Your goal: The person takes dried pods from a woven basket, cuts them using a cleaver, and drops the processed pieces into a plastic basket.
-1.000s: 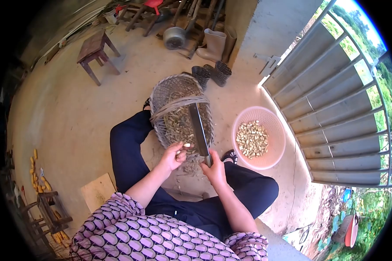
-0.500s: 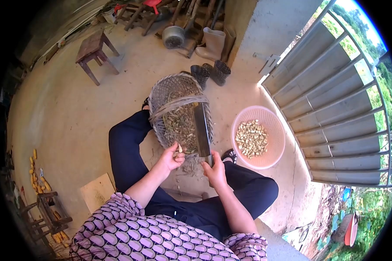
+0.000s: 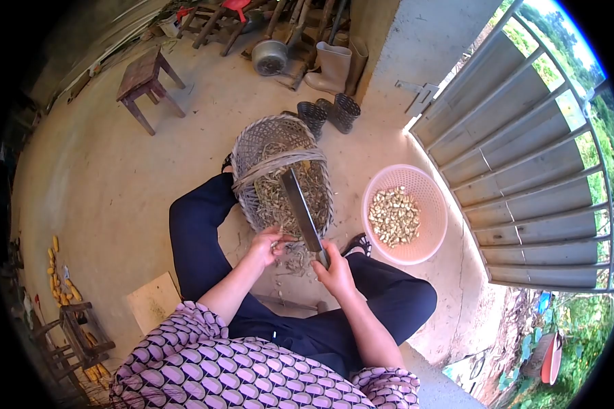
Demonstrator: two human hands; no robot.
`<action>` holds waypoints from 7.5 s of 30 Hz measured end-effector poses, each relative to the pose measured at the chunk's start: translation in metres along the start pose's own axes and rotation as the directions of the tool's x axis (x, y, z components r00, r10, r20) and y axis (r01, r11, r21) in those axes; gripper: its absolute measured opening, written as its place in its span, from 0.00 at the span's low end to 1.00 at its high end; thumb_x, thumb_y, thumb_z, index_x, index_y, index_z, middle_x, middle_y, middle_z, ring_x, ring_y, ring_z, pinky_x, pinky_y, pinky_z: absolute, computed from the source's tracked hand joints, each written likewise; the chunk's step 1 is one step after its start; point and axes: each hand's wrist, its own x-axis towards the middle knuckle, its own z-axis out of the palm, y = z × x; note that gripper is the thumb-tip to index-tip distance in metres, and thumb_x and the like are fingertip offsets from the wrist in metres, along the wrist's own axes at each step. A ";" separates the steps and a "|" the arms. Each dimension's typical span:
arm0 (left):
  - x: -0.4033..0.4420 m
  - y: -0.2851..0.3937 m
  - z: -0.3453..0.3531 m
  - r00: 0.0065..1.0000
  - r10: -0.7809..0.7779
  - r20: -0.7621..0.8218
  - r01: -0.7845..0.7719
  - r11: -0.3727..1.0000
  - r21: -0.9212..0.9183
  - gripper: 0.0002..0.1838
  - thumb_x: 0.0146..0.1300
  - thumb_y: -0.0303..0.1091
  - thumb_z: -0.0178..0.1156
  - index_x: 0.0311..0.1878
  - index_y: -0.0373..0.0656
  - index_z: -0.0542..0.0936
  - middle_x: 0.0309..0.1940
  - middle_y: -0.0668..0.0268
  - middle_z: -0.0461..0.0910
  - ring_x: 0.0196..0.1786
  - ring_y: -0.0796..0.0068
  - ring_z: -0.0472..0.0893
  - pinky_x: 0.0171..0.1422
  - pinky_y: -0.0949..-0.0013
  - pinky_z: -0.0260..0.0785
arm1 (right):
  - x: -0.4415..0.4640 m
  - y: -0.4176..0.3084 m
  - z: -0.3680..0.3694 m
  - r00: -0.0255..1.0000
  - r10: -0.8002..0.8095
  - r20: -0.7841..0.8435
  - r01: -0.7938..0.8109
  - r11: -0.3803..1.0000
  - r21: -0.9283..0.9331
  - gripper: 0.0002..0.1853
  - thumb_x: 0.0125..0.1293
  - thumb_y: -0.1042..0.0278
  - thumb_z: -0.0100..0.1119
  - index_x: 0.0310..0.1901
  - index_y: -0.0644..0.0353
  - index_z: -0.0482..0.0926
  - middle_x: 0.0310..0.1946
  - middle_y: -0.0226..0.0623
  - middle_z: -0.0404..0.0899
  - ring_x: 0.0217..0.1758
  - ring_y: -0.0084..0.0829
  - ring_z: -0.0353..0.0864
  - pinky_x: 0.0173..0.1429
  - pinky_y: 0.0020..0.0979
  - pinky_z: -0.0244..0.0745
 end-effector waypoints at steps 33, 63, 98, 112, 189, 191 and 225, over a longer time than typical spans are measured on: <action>0.007 0.020 0.031 0.997 0.008 0.072 0.013 0.960 -0.281 0.05 0.57 0.23 0.53 0.37 0.37 0.72 0.31 0.55 0.77 0.31 0.66 0.79 0.33 0.67 0.74 | 0.004 0.028 0.002 0.959 0.223 0.175 -0.156 0.930 -0.333 0.25 0.53 0.67 0.56 0.53 0.59 0.64 0.25 0.47 0.79 0.32 0.43 0.81 0.39 0.40 0.73; 0.266 0.072 -0.019 0.695 0.718 -0.053 -0.060 0.131 0.990 0.22 0.51 0.36 0.59 0.51 0.43 0.75 0.54 0.53 0.71 0.57 0.52 0.69 0.59 0.56 0.61 | 0.038 -0.001 -0.002 0.909 0.362 0.209 -0.290 0.906 -0.310 0.24 0.55 0.71 0.57 0.55 0.55 0.64 0.25 0.46 0.78 0.30 0.45 0.80 0.37 0.41 0.74; 0.117 0.013 -0.018 0.776 0.512 0.368 -0.069 -0.511 0.857 0.08 0.46 0.35 0.61 0.33 0.56 0.83 0.35 0.67 0.80 0.47 0.66 0.74 0.56 0.47 0.50 | 0.020 0.023 -0.016 0.937 0.348 0.022 -0.347 0.937 -0.040 0.23 0.58 0.74 0.53 0.57 0.59 0.63 0.24 0.41 0.79 0.24 0.29 0.81 0.27 0.29 0.73; 0.208 -0.003 -0.031 0.898 0.441 0.007 -0.109 0.206 0.972 0.13 0.44 0.22 0.56 0.36 0.42 0.80 0.29 0.54 0.79 0.30 0.59 0.79 0.36 0.63 0.70 | 0.051 0.004 -0.007 0.894 0.437 0.102 -0.433 0.899 -0.062 0.21 0.58 0.75 0.53 0.54 0.58 0.64 0.26 0.44 0.78 0.25 0.35 0.81 0.32 0.32 0.74; 0.005 0.025 -0.001 0.837 0.390 0.383 -0.491 0.845 0.212 0.23 0.59 0.24 0.52 0.59 0.38 0.67 0.36 0.59 0.81 0.37 0.75 0.79 0.42 0.76 0.69 | 0.010 -0.011 0.006 0.996 0.019 -0.083 -0.058 0.870 -0.489 0.17 0.54 0.61 0.58 0.45 0.56 0.71 0.22 0.44 0.78 0.25 0.41 0.80 0.33 0.40 0.74; 0.014 0.028 -0.005 0.839 0.395 0.375 -0.487 0.852 0.193 0.22 0.60 0.25 0.51 0.59 0.38 0.67 0.36 0.60 0.81 0.36 0.75 0.79 0.41 0.77 0.68 | 0.011 -0.008 0.005 0.998 0.027 -0.059 -0.052 0.875 -0.481 0.17 0.54 0.62 0.59 0.45 0.56 0.71 0.21 0.43 0.78 0.23 0.40 0.80 0.33 0.39 0.74; 0.040 0.017 -0.023 0.852 0.522 -0.030 -0.515 0.848 0.125 0.10 0.55 0.21 0.56 0.24 0.45 0.67 0.17 0.66 0.73 0.16 0.81 0.67 0.17 0.77 0.55 | -0.002 -0.008 0.014 0.967 -0.225 0.123 0.250 0.725 -0.641 0.20 0.54 0.59 0.59 0.49 0.51 0.71 0.23 0.49 0.77 0.30 0.48 0.78 0.34 0.44 0.73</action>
